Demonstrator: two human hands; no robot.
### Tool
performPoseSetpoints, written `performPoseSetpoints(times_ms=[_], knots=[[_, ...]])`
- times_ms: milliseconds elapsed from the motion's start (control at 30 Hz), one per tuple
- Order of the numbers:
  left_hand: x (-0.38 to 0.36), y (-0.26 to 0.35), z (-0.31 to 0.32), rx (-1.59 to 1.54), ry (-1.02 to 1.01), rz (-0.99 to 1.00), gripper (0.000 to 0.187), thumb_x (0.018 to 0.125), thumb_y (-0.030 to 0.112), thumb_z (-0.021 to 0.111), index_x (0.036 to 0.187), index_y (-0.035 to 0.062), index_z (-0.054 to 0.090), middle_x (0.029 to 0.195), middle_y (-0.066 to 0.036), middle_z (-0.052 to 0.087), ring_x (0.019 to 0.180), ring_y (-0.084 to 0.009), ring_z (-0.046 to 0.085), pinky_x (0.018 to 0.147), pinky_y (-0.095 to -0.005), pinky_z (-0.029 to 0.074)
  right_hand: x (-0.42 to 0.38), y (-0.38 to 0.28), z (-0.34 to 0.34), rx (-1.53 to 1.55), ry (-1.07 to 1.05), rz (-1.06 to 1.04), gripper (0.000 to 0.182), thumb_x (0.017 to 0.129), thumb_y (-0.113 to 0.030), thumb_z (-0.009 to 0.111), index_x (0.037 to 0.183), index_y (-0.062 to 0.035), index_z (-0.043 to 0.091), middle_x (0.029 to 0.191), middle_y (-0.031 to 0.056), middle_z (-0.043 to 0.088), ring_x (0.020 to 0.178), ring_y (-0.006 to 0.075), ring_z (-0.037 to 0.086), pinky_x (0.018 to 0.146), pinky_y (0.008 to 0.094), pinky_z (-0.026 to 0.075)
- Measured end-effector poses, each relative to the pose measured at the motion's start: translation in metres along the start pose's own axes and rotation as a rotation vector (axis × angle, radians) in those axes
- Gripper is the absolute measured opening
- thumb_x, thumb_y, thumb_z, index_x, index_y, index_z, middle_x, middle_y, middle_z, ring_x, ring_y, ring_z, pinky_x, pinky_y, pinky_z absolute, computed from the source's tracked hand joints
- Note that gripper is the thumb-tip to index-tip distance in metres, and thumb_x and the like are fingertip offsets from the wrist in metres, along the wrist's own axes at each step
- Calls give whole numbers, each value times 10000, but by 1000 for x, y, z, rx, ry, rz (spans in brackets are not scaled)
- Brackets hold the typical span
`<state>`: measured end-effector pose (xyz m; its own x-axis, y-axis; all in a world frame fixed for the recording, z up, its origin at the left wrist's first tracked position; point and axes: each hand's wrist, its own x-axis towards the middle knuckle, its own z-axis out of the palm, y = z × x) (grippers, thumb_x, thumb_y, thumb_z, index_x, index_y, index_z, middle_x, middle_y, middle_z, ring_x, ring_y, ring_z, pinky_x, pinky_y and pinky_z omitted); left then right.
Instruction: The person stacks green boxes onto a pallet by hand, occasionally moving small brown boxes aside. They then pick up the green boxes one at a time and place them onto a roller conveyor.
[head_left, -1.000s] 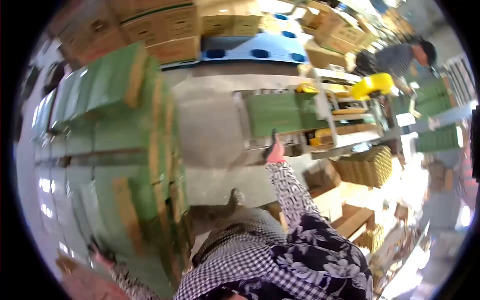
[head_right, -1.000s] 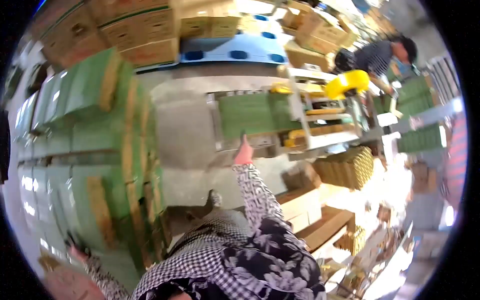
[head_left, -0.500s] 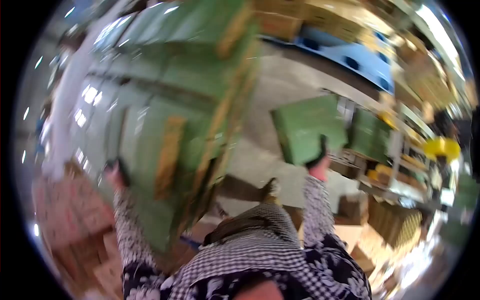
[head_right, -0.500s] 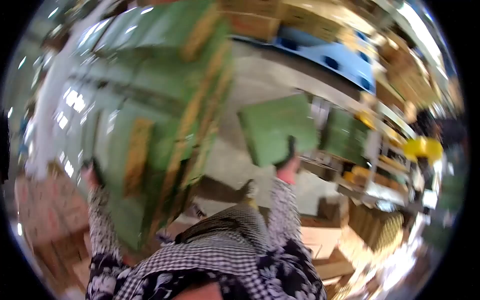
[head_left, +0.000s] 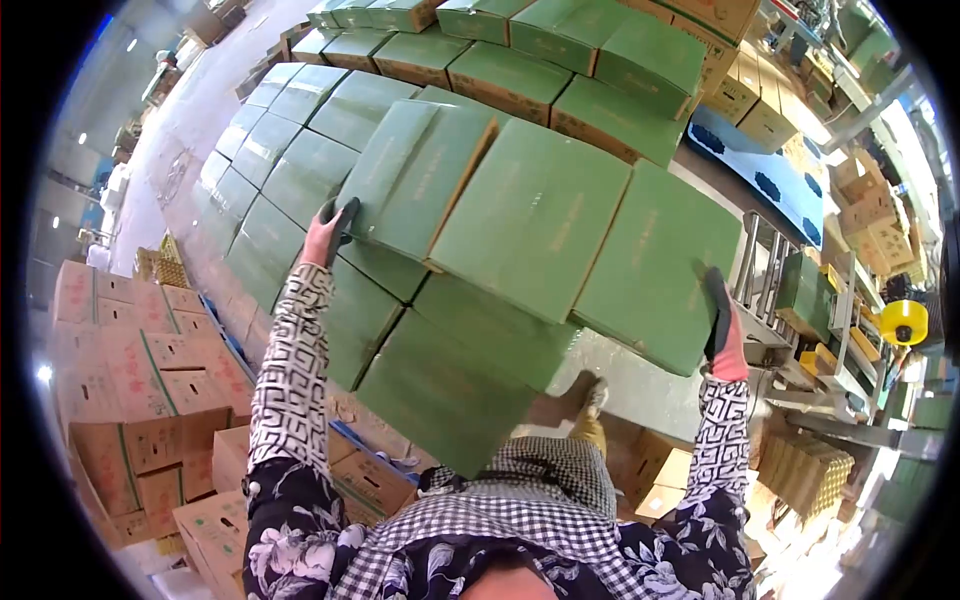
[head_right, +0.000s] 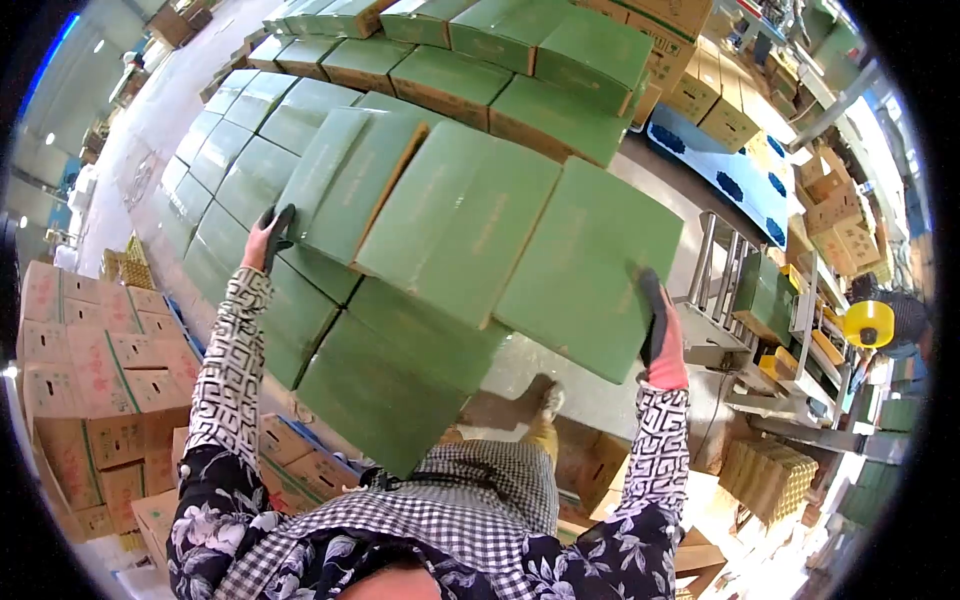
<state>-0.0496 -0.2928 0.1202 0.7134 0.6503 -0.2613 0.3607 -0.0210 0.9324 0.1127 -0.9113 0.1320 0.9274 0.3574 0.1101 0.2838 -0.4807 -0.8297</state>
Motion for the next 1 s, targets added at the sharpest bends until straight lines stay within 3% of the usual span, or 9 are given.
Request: performPoseSetpoints(times_ms=[133,167,300,400,467,600,800,933,1000], knots=[[11,-4,23,-77,-141,116,510,875,277,592,1309,42,469,1183,-66,581,1044,-151,562,797,-296,484,-16,82,4,1045,54,522,366,960,-161,418,1249,50,494,1236,119,557,1134,178,523,1007,270,367],[16,-5,16,-93,-124,99,516,877,283,586,1311,32,464,1187,-67,579,1066,-158,553,836,-298,470,-20,77,11,868,69,447,410,951,-306,478,1209,6,543,1119,49,592,994,123,553,885,245,432],[73,-48,0,-151,-244,290,524,905,284,553,1316,-21,438,1257,-81,541,1137,-171,511,997,-288,364,-37,58,23,195,-14,42,369,945,-183,431,1213,53,524,1220,125,563,1116,202,540,991,308,403],[44,-18,30,-310,-272,221,546,881,263,591,1308,-39,434,1234,-97,556,1111,-173,531,988,-279,373,-38,70,12,658,-18,190,378,951,-190,414,1223,56,502,1221,133,560,1099,215,549,962,338,441],[9,30,36,-292,-283,110,439,845,269,628,1174,-15,565,1039,-54,632,922,-133,589,821,-264,460,-56,74,18,348,126,150,391,950,-207,423,1235,46,508,1189,126,579,1064,211,567,941,340,458],[5,46,-9,-252,-186,118,364,845,283,599,1098,23,621,959,-35,644,826,-131,594,723,-274,479,-79,-51,73,1279,122,400,351,954,-219,426,1177,15,561,1123,114,613,996,213,600,873,350,494],[106,70,-99,-447,-116,131,318,828,341,596,940,48,648,811,-33,625,664,-142,566,583,-249,426,-35,-87,172,569,187,7,342,951,-218,438,1180,10,550,1125,125,608,963,225,614,844,348,508],[225,76,-186,-447,-99,187,300,767,306,676,891,33,662,795,-59,640,645,-161,573,602,-271,448,34,-139,274,999,405,280,343,927,-195,484,1184,24,546,1165,120,586,1027,215,586,899,338,488],[252,96,-213,-473,-39,84,304,778,299,667,910,25,657,834,-68,649,699,-181,598,650,-289,476,71,-143,303,692,223,77,375,936,-207,462,1227,26,512,1204,121,565,1085,214,556,943,340,460]])
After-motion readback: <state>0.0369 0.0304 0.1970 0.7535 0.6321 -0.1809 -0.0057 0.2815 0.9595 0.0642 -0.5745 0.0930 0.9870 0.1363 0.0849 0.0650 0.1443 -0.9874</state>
